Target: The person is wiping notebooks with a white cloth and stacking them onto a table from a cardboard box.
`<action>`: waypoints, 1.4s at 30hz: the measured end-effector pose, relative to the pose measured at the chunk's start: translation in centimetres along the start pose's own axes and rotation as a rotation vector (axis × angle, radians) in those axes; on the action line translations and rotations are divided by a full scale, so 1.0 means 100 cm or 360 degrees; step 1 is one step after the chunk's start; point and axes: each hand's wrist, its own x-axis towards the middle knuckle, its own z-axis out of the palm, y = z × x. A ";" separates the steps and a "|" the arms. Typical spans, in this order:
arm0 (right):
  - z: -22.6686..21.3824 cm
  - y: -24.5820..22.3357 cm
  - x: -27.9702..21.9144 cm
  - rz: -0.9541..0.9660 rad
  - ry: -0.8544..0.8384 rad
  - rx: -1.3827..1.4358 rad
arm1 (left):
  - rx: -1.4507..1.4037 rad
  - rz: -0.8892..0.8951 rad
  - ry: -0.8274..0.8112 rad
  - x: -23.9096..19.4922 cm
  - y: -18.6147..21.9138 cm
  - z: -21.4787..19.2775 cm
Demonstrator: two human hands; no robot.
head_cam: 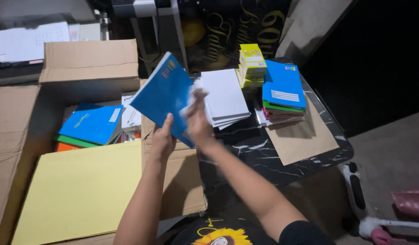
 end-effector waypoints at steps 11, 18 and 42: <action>-0.016 0.009 -0.012 0.0171 0.0387 -0.0061 | -0.0149 0.0072 -0.0232 -0.007 -0.013 0.019; -0.017 0.035 -0.004 0.1338 0.0220 0.1726 | -0.0246 0.0246 -0.0284 -0.005 0.023 0.045; -0.073 0.054 -0.005 0.1314 0.0059 0.1687 | -0.0239 0.0114 -0.0331 0.001 0.004 0.025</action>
